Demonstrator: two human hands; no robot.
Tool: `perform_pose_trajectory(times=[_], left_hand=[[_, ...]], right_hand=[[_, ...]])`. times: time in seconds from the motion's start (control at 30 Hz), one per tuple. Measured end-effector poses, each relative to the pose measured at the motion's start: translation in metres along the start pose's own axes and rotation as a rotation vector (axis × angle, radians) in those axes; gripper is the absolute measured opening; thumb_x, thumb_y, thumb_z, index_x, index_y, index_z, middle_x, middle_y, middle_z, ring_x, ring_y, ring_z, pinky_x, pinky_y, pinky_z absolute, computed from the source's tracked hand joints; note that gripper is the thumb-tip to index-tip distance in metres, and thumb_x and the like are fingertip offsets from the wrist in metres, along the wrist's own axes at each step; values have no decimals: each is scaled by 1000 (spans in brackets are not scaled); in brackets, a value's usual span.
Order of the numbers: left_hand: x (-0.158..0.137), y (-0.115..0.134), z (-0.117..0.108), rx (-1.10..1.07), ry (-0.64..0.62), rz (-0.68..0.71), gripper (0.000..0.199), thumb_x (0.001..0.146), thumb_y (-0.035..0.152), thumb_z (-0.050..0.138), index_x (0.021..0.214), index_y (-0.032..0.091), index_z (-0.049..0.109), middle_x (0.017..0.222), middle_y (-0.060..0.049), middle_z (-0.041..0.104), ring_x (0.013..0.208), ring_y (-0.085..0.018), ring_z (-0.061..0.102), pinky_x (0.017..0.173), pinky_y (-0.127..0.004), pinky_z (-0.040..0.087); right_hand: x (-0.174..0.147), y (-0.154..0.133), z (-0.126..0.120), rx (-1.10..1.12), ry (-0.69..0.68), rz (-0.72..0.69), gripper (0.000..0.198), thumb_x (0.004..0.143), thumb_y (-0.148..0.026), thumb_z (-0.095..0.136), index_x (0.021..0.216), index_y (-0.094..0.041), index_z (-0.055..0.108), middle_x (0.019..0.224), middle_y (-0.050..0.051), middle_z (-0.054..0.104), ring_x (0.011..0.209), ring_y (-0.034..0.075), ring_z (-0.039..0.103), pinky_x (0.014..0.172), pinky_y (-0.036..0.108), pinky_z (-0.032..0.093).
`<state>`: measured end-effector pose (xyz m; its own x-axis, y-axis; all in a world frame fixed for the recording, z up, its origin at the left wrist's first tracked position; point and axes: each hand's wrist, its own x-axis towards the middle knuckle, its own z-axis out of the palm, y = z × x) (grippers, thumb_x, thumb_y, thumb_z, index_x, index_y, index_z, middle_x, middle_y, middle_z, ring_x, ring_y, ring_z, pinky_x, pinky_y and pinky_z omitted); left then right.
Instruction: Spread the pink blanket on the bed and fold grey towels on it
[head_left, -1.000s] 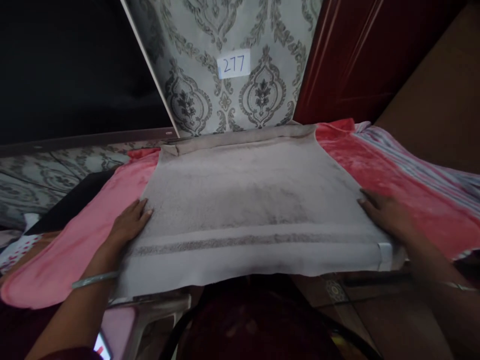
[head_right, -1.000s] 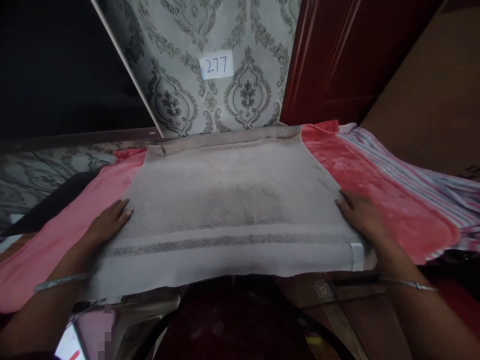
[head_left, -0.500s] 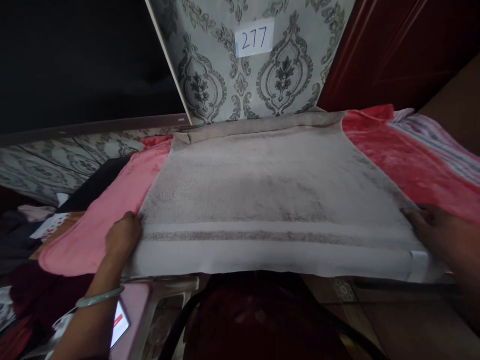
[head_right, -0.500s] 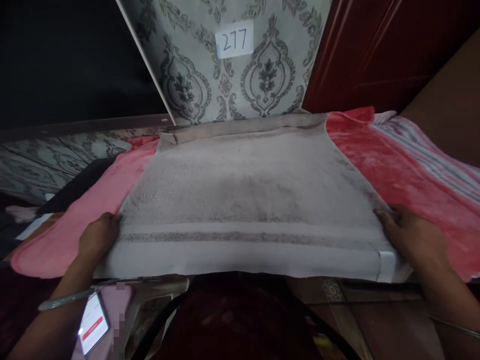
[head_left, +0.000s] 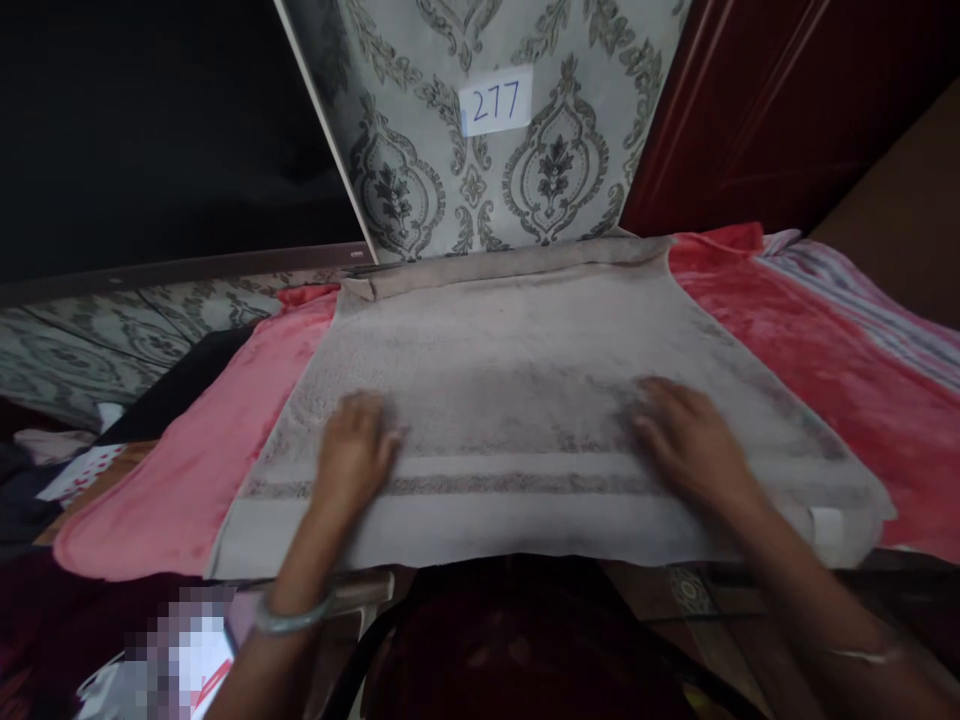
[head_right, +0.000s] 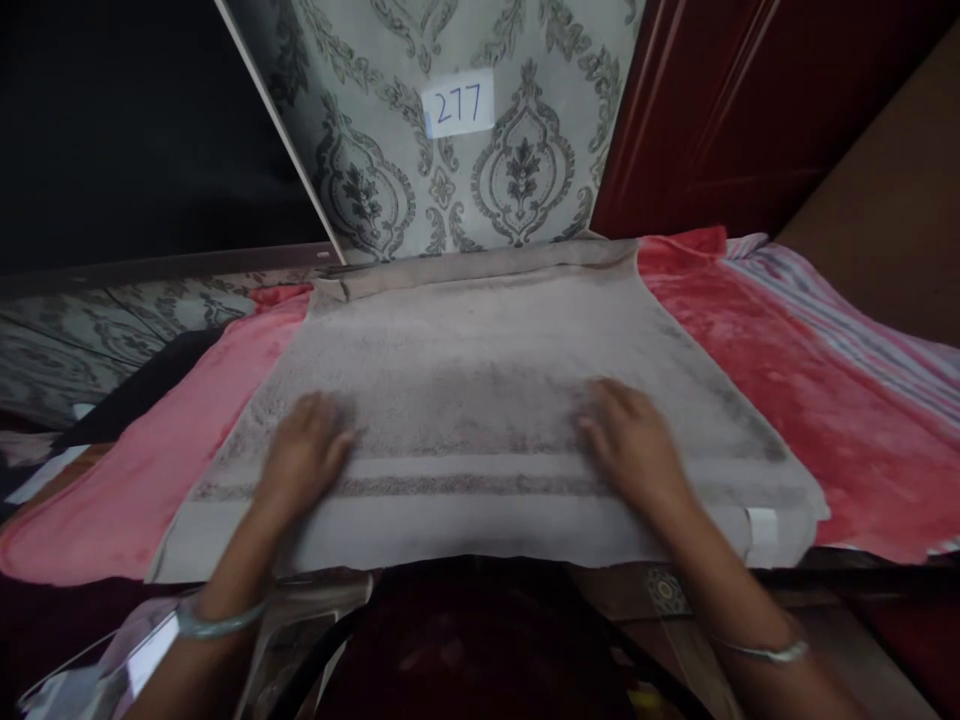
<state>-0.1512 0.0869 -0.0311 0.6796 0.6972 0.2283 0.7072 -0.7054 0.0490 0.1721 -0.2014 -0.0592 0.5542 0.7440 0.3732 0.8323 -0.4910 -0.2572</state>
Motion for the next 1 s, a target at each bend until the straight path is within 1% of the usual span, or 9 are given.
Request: perform_pose_trajectory(times=[0.13, 0.2, 0.27, 0.4, 0.6, 0.7, 0.87, 0.93, 1.0], left_hand=[[-2, 75, 27, -112, -117, 381, 71, 99, 56, 43, 160, 24, 28, 168, -11, 26, 156, -32, 18, 125, -57, 21], [-8, 89, 37, -121, -118, 464, 72, 99, 58, 42, 161, 24, 26, 168, -11, 25, 156, -32, 18, 125, -58, 20], [-13, 89, 44, -119, -99, 488, 71, 100, 59, 41, 160, 24, 28, 168, -11, 25, 156, -32, 18, 124, -59, 21], [-15, 78, 50, -121, -40, 503, 69, 101, 57, 40, 161, 26, 25, 168, -10, 24, 156, -31, 18, 124, -59, 22], [-15, 77, 52, -136, -14, 517, 69, 101, 54, 42, 162, 28, 22, 169, -8, 23, 156, -31, 19, 124, -59, 23], [-15, 77, 52, -164, -22, 505, 68, 101, 53, 43, 162, 29, 23, 169, -7, 23, 155, -32, 20, 124, -60, 22], [-17, 84, 44, -194, -93, 460, 68, 101, 57, 41, 160, 27, 28, 168, -8, 23, 156, -31, 19, 125, -60, 20], [-17, 88, 38, -204, -138, 438, 69, 100, 59, 42, 159, 26, 32, 168, -9, 24, 156, -31, 19, 125, -59, 20], [-18, 92, 33, -217, -179, 426, 70, 99, 61, 42, 158, 24, 34, 168, -9, 23, 156, -30, 18, 126, -59, 18]], right_hand=[[9, -84, 40, 20, -230, -257, 63, 100, -46, 34, 158, -22, 38, 164, 7, 29, 149, 30, 29, 120, 55, 29], [5, -102, 51, 2, -283, -316, 61, 102, -45, 34, 159, -23, 37, 165, 6, 27, 152, 28, 24, 122, 56, 25], [0, -100, 55, -14, -298, -328, 60, 103, -46, 33, 159, -24, 36, 165, 4, 27, 153, 26, 22, 123, 55, 24], [-7, -44, 44, -67, -296, -219, 59, 103, -49, 30, 158, -28, 38, 164, 2, 27, 152, 26, 24, 120, 53, 30], [-43, 88, 9, -245, -162, 172, 66, 101, -54, 21, 156, -24, 42, 162, 6, 33, 150, 30, 27, 119, 57, 31], [-66, 130, -2, -264, -101, 313, 70, 99, -54, 17, 155, -20, 42, 161, 9, 35, 149, 32, 30, 116, 60, 35], [-81, 146, -10, -225, -40, 373, 80, 95, -63, 13, 151, -19, 47, 156, 16, 41, 143, 42, 37, 110, 70, 36], [-75, 138, -11, -248, 11, 382, 79, 93, -68, 14, 151, -26, 48, 153, 15, 46, 143, 47, 35, 104, 78, 35], [-62, 118, -8, -219, 23, 271, 76, 93, -68, 16, 154, -31, 42, 153, 13, 45, 146, 48, 27, 104, 81, 33]])
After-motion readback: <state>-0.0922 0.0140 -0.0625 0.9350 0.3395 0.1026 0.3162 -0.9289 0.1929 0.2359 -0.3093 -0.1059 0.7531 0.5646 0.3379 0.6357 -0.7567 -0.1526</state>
